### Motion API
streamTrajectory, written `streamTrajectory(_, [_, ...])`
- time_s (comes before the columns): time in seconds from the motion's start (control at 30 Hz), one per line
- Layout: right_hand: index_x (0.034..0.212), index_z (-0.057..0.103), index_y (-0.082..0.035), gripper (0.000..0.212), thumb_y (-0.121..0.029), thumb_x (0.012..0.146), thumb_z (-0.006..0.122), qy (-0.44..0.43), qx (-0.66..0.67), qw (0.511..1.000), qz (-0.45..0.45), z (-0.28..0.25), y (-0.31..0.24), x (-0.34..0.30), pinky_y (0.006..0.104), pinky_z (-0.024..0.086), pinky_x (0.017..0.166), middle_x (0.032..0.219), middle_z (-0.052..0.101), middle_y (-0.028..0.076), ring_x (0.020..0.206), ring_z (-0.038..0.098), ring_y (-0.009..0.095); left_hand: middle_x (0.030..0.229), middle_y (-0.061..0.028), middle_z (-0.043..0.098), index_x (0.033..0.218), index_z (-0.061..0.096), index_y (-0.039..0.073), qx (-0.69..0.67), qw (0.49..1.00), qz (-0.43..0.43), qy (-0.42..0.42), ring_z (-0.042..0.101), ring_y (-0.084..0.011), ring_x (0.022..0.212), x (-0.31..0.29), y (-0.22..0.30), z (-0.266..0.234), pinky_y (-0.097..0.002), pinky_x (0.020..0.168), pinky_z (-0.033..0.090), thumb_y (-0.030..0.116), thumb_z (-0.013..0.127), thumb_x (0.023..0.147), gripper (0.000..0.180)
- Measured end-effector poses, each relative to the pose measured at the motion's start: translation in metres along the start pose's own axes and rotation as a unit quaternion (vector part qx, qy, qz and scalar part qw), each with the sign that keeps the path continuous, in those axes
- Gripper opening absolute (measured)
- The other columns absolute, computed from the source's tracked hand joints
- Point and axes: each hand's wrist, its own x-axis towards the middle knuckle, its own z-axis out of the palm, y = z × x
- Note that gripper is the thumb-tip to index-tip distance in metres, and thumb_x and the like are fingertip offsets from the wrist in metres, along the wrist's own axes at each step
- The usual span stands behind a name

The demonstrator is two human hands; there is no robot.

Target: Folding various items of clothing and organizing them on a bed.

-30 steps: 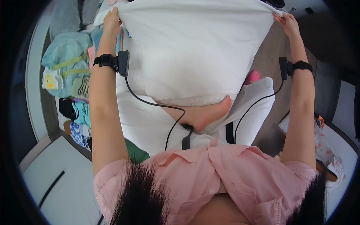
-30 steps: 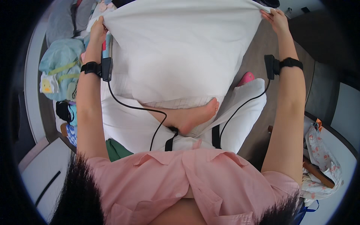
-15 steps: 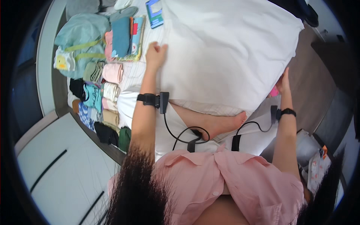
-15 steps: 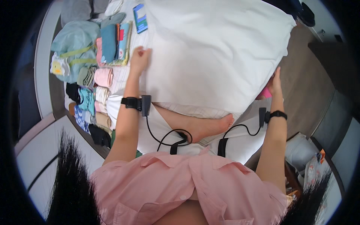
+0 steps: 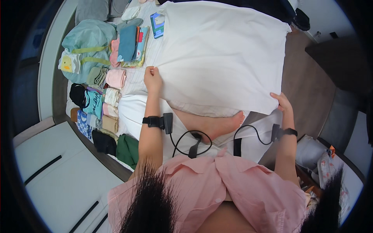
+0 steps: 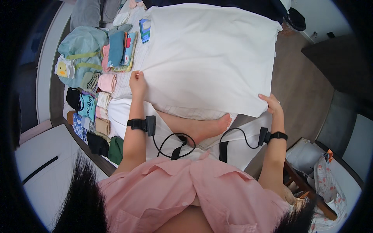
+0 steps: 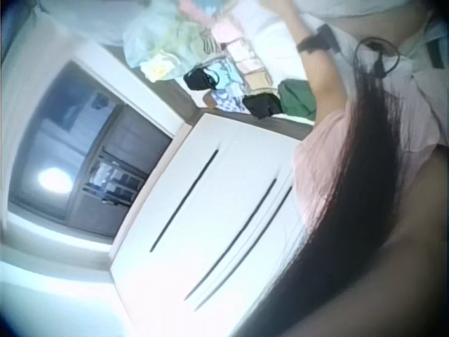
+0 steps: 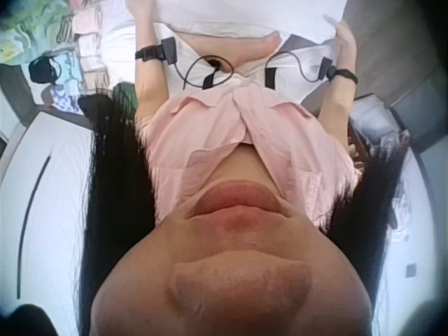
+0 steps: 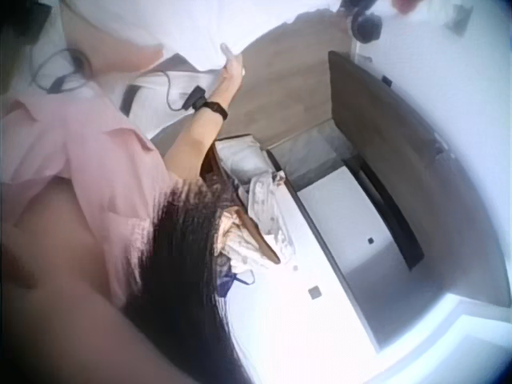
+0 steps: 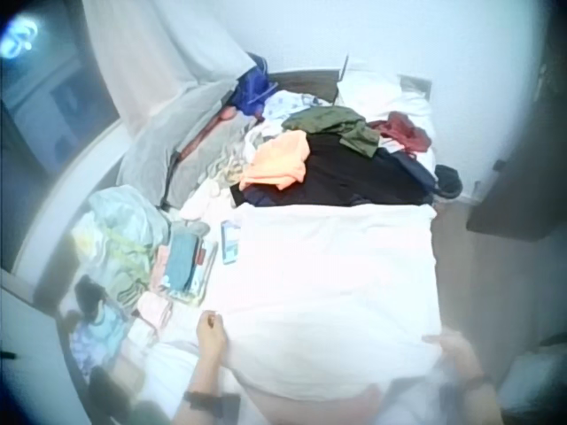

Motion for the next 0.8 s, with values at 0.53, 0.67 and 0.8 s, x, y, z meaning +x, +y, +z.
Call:
streamTrajectory(0.53, [0.112, 0.052, 0.001, 0.042, -0.020, 0.077, 0.063, -0.109, -0.119, 0.982, -0.095, 0.055, -0.078, -0.208, 0.0283, 0.046, 0.079, 0.100, 0.059, 0.008, 0.092, 0.056, 0.016, 0.113, -0.0122, 0.055, 0.122, 0.043, -0.004, -0.376, 0.789, -0.268, -0.406, 0.053, -0.0215, 0.103, -0.151, 0.045, -0.204, -0.0310, 0.089, 0.040, 0.015, 0.066, 0.070, 0.060])
streamTrajectory(0.67, [0.117, 0.048, -0.006, 0.038, -0.023, 0.084, 0.055, -0.092, 0.063, 0.950, -0.290, 0.042, -0.179, -0.239, 0.0389, 0.047, 0.083, 0.107, 0.057, 0.012, 0.098, 0.057, 0.024, 0.112, -0.0167, 0.054, 0.124, 0.037, -0.007, -0.566, 0.745, -0.157, -0.317, 0.052, -0.0277, 0.105, -0.150, 0.027, -0.241, -0.0364, 0.090, 0.040, 0.009, 0.063, 0.068, 0.063])
streamTrajectory(0.8, [0.130, 0.036, -0.006, 0.049, -0.035, 0.091, 0.039, -0.082, 0.098, 0.923, -0.363, 0.134, -0.283, -0.240, 0.0465, 0.040, 0.092, 0.125, 0.046, 0.016, 0.111, 0.048, 0.031, 0.120, -0.0239, 0.047, 0.124, 0.037, -0.008, -0.679, 0.715, -0.010, -0.169, 0.048, -0.0337, 0.109, -0.092, 0.028, -0.245, -0.0402, 0.090, 0.040, 0.026, 0.047, 0.085, 0.053])
